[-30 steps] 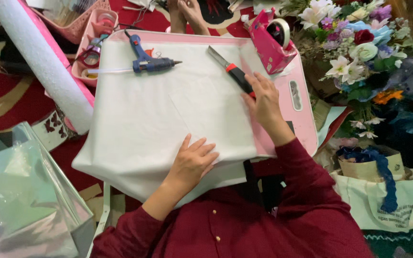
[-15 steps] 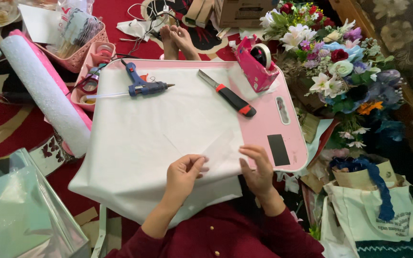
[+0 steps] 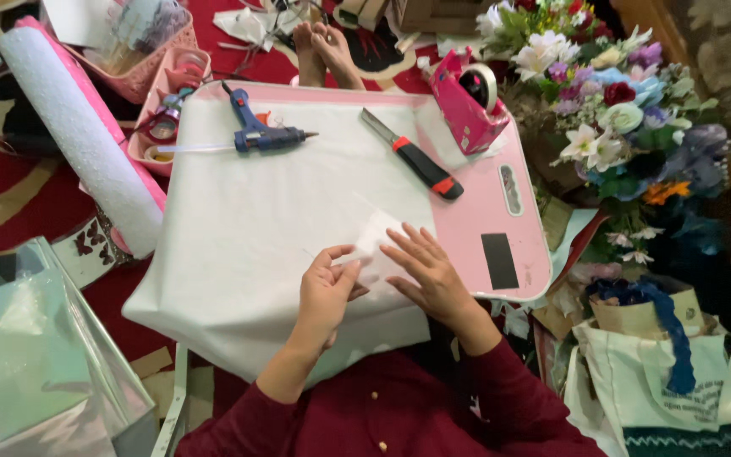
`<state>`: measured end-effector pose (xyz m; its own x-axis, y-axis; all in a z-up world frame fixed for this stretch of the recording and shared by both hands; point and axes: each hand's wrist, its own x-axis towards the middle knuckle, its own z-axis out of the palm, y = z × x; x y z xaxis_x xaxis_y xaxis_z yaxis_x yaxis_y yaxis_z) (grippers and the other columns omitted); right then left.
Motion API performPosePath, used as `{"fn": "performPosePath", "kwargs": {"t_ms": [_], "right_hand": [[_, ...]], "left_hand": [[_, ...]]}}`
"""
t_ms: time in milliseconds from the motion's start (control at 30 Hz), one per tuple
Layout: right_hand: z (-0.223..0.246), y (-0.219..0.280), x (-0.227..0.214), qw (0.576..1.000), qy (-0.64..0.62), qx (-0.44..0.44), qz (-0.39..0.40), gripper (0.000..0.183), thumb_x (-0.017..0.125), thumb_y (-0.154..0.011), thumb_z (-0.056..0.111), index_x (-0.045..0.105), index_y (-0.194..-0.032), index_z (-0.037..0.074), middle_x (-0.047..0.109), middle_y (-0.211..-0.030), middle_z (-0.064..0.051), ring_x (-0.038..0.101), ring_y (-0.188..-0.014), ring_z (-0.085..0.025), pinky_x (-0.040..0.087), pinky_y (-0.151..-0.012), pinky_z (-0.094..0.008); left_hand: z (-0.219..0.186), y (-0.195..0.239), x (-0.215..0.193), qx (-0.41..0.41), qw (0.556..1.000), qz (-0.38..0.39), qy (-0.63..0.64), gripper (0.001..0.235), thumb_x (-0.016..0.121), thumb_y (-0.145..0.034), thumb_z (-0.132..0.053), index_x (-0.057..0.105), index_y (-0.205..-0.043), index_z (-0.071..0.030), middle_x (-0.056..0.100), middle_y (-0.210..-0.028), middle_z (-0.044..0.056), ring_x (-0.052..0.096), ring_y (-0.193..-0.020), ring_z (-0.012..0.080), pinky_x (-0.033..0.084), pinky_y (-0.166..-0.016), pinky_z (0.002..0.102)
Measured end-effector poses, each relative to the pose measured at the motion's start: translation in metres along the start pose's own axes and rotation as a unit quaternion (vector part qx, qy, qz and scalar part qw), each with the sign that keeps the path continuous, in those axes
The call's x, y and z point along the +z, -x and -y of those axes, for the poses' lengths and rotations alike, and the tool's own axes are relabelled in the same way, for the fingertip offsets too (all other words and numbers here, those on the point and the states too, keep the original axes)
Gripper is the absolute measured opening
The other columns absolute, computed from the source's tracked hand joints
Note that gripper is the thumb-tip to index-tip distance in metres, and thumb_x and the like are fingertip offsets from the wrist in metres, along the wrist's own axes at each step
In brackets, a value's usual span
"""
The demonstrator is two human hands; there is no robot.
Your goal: The person uses a utility knife to cut a piece of white fabric on a pink tray. They repeatedly smooth the fabric with their hands and make precise cuts along marked lines.
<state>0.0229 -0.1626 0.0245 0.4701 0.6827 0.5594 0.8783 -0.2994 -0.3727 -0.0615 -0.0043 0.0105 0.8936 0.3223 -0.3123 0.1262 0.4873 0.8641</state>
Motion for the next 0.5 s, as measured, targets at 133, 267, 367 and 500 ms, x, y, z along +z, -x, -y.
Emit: {"fn": "performPosePath", "kwargs": {"t_ms": [133,267,367,500], "right_hand": [[-0.006,-0.001,0.01,0.999,0.024,-0.002,0.027,0.042,0.06,-0.087,0.034,0.059,-0.124,0.015,0.053,-0.132,-0.01,0.043,-0.126,-0.031,0.029,-0.105,-0.043],[-0.012,-0.002,0.016,0.995,0.053,0.005,0.086,0.05,0.056,-0.087,0.044,0.054,-0.13,0.018,0.052,-0.133,-0.008,0.042,-0.127,-0.032,0.027,-0.106,-0.046],[-0.014,-0.002,0.018,0.991,0.058,0.006,0.119,0.052,0.053,-0.088,0.047,0.053,-0.131,0.017,0.051,-0.134,-0.01,0.041,-0.128,-0.034,0.026,-0.107,-0.049],[-0.014,-0.006,0.015,0.987,0.068,0.008,0.148,0.053,0.052,-0.089,0.047,0.052,-0.131,0.016,0.05,-0.135,-0.012,0.039,-0.129,-0.035,0.023,-0.108,-0.05]], "left_hand": [[-0.001,-0.006,-0.01,0.051,0.998,-0.008,-0.033,0.035,0.056,-0.088,-0.005,0.052,-0.123,-0.007,0.071,-0.094,0.014,0.066,-0.074,0.013,0.059,-0.069,0.029],[-0.013,-0.008,-0.022,0.142,0.957,-0.025,-0.253,0.043,0.06,-0.086,-0.009,0.05,-0.128,-0.012,0.068,-0.104,0.016,0.067,-0.083,0.0197,0.058,-0.072,0.032],[-0.012,-0.016,-0.034,0.234,0.862,-0.052,-0.446,0.043,0.063,-0.085,-0.019,0.053,-0.127,-0.014,0.065,-0.11,0.014,0.065,-0.094,0.0274,0.052,-0.082,0.041],[-0.011,-0.025,-0.05,0.317,0.688,-0.082,-0.647,0.047,0.051,-0.089,-0.053,0.056,-0.123,-0.02,0.058,-0.122,0.003,0.05,-0.115,0.0193,0.022,-0.104,0.059]]}}
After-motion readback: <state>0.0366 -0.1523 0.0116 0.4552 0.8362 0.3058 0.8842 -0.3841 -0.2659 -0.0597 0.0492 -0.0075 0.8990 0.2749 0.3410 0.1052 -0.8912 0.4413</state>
